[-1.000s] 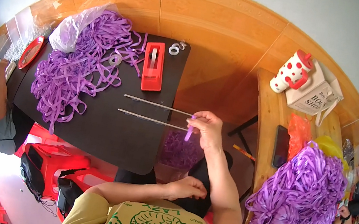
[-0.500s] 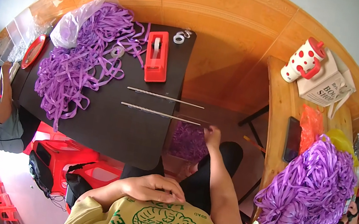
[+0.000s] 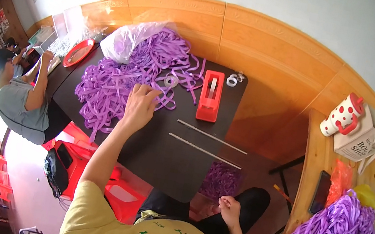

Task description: Wrapping and tying purple ribbons onto metal rods to create decorative pom-poms.

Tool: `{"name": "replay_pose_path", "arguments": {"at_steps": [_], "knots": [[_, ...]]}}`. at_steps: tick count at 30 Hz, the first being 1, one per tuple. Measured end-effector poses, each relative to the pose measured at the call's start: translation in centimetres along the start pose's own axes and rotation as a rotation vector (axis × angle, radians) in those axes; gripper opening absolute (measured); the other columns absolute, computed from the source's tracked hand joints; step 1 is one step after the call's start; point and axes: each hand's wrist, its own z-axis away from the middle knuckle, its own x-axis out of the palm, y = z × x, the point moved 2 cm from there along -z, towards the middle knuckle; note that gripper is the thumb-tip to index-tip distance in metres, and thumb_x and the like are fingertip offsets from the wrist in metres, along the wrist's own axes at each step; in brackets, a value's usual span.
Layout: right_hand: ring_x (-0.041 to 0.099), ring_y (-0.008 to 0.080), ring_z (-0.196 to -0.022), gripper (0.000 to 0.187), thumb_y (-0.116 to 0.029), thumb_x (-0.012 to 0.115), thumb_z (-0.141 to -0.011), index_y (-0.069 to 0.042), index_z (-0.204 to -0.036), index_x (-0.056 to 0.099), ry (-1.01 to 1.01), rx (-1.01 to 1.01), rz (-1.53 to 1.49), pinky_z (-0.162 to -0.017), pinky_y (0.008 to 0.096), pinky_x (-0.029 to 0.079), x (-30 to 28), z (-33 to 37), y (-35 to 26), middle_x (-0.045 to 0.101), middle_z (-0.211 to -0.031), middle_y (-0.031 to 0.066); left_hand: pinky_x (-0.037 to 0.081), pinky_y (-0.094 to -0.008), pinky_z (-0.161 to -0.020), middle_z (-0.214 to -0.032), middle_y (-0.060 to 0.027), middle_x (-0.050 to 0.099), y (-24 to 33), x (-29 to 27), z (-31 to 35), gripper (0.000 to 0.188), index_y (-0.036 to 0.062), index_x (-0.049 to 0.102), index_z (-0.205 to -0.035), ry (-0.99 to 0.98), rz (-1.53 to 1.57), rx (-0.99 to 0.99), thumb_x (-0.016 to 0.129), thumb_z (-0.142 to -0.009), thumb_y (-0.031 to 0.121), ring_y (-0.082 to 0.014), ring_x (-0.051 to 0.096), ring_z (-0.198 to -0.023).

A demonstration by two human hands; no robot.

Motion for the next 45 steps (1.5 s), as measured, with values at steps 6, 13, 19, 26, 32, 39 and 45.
{"name": "replay_pose_path", "arguments": {"at_steps": [6, 13, 19, 26, 32, 39, 45], "knots": [[0.060, 0.0099, -0.063, 0.010, -0.005, 0.063, -0.084, 0.003, -0.091, 0.062, 0.052, -0.115, 0.104, -0.058, 0.0223, 0.047, 0.5, 0.7, -3.0, 0.064, -0.071, 0.0057, 0.042, -0.0414, -0.079, -0.096, -0.0089, 0.059, -4.4, 2.0, -3.6, 0.018, 0.0044, 0.067, -0.087, -0.064, -0.050, 0.115, 0.064, -0.070, 0.007, -0.0304, 0.050, -0.097], [0.059, 0.0082, -0.063, 0.012, -0.007, 0.064, -0.084, 0.002, -0.091, 0.063, 0.053, -0.166, 0.160, -0.056, 0.0218, 0.046, 1.0, 1.0, -6.9, 0.062, -0.068, 0.0047, 0.048, -0.0385, -0.064, -0.077, -0.0176, 0.064, -3.0, 1.3, -6.6, 0.018, -0.0035, 0.063, -0.076, -0.192, 0.355, -0.068, 0.063, -0.076, 0.014, -0.0323, 0.061, -0.068], [0.060, 0.0118, -0.063, 0.013, -0.008, 0.066, -0.082, 0.001, -0.091, 0.063, -0.007, -0.346, 0.257, -0.056, 0.0233, 0.047, 2.7, 0.7, -9.5, 0.064, -0.076, 0.0075, 0.049, -0.0436, -0.073, -0.089, -0.0172, 0.065, -4.6, 7.1, -4.1, 0.019, 0.0033, 0.069, -0.076, -0.323, -0.233, -0.056, 0.065, -0.070, 0.021, -0.0343, 0.061, -0.086], [0.063, 0.0206, -0.063, 0.011, -0.007, 0.066, -0.079, -0.001, -0.088, 0.064, 0.013, -0.441, 0.315, -0.056, 0.0284, 0.048, 0.1, 2.9, -11.3, 0.063, -0.077, 0.0112, 0.046, -0.0326, -0.060, -0.069, -0.0118, 0.063, -0.9, -0.2, -6.7, 0.016, -0.0020, 0.064, -0.071, -0.044, 0.381, -0.066, 0.071, -0.072, 0.012, -0.0204, 0.060, -0.064], [0.060, 0.0154, -0.064, 0.009, 0.003, 0.062, -0.079, 0.003, -0.088, 0.063, 0.090, -0.585, 0.182, -0.056, 0.0236, 0.046, -1.9, 2.4, -20.3, 0.060, -0.078, 0.0101, 0.043, -0.0211, -0.056, -0.068, -0.0020, 0.062, 7.6, -11.5, -7.0, 0.008, -0.0023, 0.063, -0.077, -0.099, 0.864, -0.135, 0.064, -0.082, 0.003, -0.0064, 0.056, -0.062], [0.057, 0.0220, -0.099, 0.042, 0.005, 0.062, -0.077, 0.004, -0.118, 0.052, 0.051, -0.926, -0.353, -0.086, 0.0310, 0.044, -2.7, 1.4, -29.7, 0.054, -0.117, 0.0166, 0.047, -0.0199, -0.060, -0.077, -0.0048, 0.063, 15.4, -12.3, -3.2, 0.003, -0.0041, 0.061, -0.085, -0.648, 1.347, -0.082, 0.063, -0.083, -0.003, -0.0088, 0.060, -0.070], [0.056, 0.0182, -0.101, 0.054, -0.004, 0.069, -0.080, 0.001, -0.128, 0.045, -0.402, -0.627, -0.487, -0.091, 0.0297, 0.043, 0.3, -0.7, -28.3, 0.053, -0.120, 0.0118, 0.051, -0.0267, -0.052, -0.083, -0.0203, 0.065, 17.4, -8.5, -2.7, 0.006, -0.0038, 0.060, -0.085, -0.643, 1.677, -0.244, 0.057, -0.085, 0.002, -0.0193, 0.062, -0.055]]}}
